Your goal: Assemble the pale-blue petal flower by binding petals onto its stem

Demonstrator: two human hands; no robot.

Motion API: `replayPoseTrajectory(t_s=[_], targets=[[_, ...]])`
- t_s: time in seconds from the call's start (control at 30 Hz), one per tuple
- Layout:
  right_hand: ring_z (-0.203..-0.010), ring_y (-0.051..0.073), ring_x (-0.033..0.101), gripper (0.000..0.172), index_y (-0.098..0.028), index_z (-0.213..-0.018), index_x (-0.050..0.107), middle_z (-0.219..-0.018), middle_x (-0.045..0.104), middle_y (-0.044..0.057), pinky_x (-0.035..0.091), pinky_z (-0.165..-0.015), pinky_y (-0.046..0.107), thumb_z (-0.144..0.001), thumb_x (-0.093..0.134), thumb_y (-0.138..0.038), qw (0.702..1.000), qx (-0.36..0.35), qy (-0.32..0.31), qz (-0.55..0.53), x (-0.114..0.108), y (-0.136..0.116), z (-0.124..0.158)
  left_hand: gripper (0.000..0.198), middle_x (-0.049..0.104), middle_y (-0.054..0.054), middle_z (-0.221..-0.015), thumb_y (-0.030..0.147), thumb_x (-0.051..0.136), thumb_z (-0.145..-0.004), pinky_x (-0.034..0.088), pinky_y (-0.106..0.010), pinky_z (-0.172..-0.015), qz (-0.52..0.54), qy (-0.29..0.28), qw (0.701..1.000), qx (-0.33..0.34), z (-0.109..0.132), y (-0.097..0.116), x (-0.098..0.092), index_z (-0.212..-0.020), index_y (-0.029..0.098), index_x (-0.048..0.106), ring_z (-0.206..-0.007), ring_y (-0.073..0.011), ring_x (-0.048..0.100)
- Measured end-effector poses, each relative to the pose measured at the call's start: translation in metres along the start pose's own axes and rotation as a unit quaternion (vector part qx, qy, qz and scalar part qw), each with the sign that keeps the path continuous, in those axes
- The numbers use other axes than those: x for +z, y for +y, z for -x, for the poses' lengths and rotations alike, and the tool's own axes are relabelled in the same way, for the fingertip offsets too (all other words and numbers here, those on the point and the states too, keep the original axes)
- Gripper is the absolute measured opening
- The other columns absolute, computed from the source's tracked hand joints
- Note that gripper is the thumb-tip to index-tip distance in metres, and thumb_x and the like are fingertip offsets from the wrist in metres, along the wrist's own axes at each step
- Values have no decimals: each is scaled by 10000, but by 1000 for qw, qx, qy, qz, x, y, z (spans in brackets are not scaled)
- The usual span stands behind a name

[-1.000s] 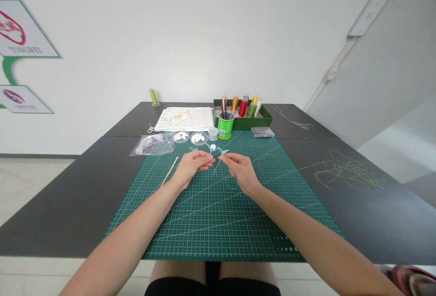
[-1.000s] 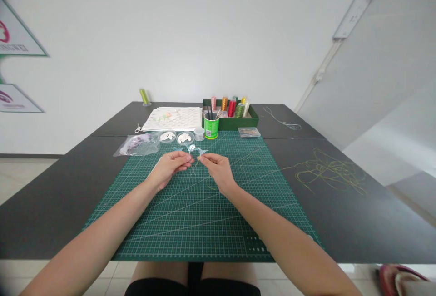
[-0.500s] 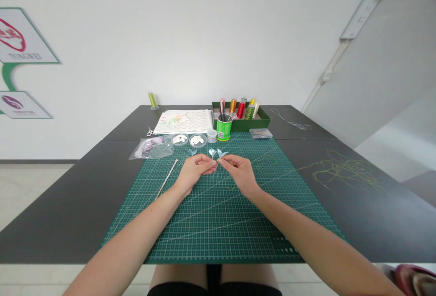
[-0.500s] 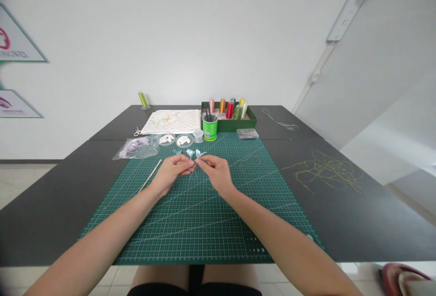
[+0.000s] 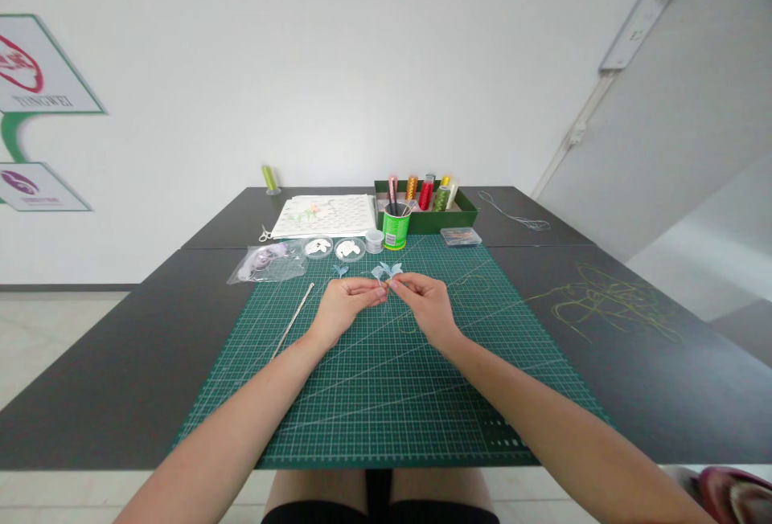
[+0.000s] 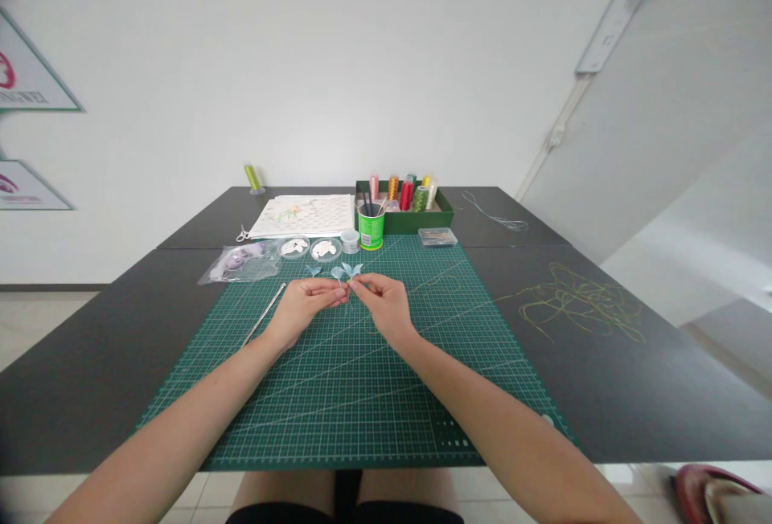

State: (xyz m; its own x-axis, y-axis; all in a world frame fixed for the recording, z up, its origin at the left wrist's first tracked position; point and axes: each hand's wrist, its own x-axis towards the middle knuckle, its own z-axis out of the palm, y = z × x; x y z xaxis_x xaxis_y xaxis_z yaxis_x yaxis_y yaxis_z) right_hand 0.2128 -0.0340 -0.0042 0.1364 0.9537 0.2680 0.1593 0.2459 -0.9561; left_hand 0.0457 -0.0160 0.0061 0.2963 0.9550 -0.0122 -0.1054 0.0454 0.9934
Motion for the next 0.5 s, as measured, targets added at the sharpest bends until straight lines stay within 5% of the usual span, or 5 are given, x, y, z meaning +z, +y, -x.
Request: replayPoseTrajectory(t_s=[0.5], targets=[[-498,95,285,283,-178,-749,762,-492,366,-58,238,-506,262,-745,704,-455,1000,6,-12,-10,2,5,1,301,714,-21,-687,462,710,-724,484,-259,-636,-146,42,986,62,0,-8,5,-805,179,774,-648,-162,616]])
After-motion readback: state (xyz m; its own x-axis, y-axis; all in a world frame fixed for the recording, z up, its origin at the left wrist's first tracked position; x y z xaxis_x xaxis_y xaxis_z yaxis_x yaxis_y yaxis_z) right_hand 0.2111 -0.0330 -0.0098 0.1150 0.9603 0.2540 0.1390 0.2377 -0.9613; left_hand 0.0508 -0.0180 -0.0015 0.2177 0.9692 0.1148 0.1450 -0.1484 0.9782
